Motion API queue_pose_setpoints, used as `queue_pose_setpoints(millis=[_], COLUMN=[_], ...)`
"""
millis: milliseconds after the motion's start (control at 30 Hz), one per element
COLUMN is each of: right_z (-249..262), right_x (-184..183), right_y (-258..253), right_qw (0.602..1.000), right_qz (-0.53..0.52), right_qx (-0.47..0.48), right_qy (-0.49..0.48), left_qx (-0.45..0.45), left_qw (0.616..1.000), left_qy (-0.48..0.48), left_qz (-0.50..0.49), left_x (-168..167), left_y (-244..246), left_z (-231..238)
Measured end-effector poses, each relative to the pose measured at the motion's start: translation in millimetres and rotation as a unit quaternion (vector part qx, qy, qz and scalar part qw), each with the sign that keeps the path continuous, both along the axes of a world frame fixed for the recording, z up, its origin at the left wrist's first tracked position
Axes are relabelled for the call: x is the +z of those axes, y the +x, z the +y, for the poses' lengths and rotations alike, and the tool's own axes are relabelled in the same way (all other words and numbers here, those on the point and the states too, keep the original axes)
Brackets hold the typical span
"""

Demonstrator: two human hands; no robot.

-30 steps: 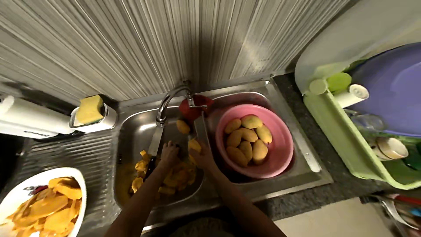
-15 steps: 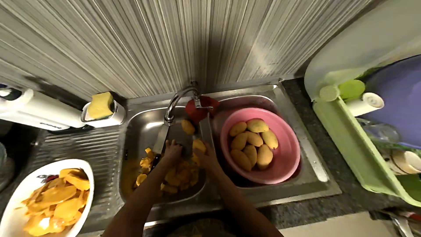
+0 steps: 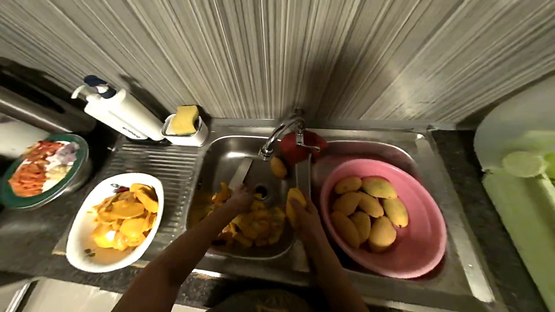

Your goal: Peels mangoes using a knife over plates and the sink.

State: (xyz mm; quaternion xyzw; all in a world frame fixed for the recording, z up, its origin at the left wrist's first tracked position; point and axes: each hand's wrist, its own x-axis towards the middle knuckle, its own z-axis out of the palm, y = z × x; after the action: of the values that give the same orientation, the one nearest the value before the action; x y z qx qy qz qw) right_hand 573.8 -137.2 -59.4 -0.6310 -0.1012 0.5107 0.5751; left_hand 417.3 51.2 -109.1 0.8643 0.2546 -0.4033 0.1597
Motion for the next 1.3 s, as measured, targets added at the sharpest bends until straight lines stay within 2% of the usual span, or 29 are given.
queue_pose_setpoints(millis=[100,167,233,400,600,800,1067,1300], right_z=[-0.8,3.0,5.4,-0.6,5.8,7.9,4.7,6.3], right_x=[3.4,0.5,-6.5,-5.4,6.6,10.5,18.4,14.0], right_y=[-3.5,-6.2,-7.4,-6.4,-14.4,-14.1,-12.2,-13.9], right_qw=[1.000,1.000,1.000,1.000,0.999,1.000,0.999,0.999], right_qz=[0.001,-0.001,-0.004,-0.009,-0.023,-0.004,-0.009,-0.024], right_qx=[-0.001,0.003,0.009,0.006,0.005,0.019,-0.025,-0.019], right_qy=[-0.008,-0.003,0.003,-0.008,-0.022,-0.006,-0.024,-0.011], left_qx=[0.055,0.070,0.049,-0.043,-0.047,-0.045,0.015,-0.046], left_qw=[0.996,0.989,0.988,0.987,0.984,0.991,0.981,0.984], left_qy=[-0.014,-0.035,-0.041,-0.023,-0.035,-0.039,-0.058,-0.035], left_qz=[-0.074,-0.124,-0.140,-0.151,-0.169,-0.123,-0.184,-0.171], left_x=[13.0,-3.7,-28.1,-45.2,-40.0,-23.3,-13.7,-29.9], left_y=[1.8,10.2,15.6,19.8,20.9,40.4,42.3,46.3], left_z=[1.1,4.5,4.4,2.9,13.5,12.4,13.7,15.5])
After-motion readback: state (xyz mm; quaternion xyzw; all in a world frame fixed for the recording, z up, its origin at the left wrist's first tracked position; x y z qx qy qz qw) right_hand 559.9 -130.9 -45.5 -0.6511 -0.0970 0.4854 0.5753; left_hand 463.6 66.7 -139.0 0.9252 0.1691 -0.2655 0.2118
